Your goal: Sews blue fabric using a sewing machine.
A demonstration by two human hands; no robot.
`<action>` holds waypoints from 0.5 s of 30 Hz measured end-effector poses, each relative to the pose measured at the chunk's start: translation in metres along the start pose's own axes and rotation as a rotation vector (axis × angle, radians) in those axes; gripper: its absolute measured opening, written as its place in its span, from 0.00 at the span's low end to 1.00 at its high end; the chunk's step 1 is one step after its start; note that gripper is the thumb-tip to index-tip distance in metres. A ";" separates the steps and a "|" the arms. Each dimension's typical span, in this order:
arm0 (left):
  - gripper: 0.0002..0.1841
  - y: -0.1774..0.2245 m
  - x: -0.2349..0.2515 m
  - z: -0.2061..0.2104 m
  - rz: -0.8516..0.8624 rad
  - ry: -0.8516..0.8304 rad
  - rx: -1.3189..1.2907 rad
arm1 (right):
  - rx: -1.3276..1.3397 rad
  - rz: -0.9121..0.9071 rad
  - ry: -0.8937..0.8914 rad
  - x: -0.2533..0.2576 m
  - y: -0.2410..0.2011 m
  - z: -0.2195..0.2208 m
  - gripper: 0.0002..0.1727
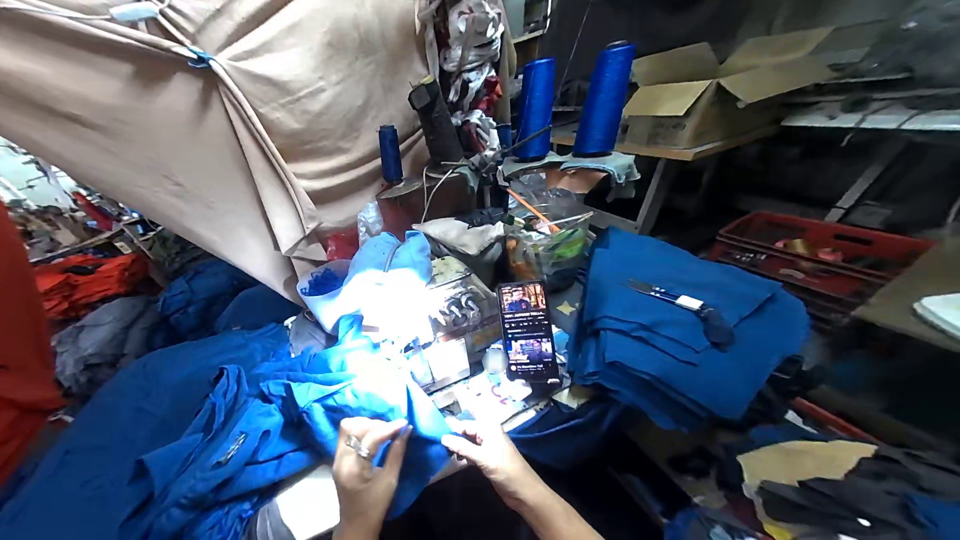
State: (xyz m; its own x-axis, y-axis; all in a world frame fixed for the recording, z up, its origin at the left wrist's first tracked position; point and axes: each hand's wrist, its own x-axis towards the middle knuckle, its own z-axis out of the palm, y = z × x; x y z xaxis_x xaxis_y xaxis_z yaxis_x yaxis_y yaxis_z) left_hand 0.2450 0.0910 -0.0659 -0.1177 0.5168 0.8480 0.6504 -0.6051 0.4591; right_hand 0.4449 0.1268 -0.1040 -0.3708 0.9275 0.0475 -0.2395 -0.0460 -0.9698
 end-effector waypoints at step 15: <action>0.06 -0.001 -0.037 0.037 0.235 -0.123 0.171 | 0.016 0.008 0.044 0.001 -0.019 0.000 0.09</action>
State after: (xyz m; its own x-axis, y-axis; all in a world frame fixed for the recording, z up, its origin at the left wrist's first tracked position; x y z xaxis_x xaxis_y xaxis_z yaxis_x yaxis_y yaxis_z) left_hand 0.2766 0.0950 -0.1081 0.1353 0.4505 0.8825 0.7670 -0.6114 0.1946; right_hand 0.4491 0.1288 -0.0857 -0.3330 0.9425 0.0289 -0.2512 -0.0591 -0.9661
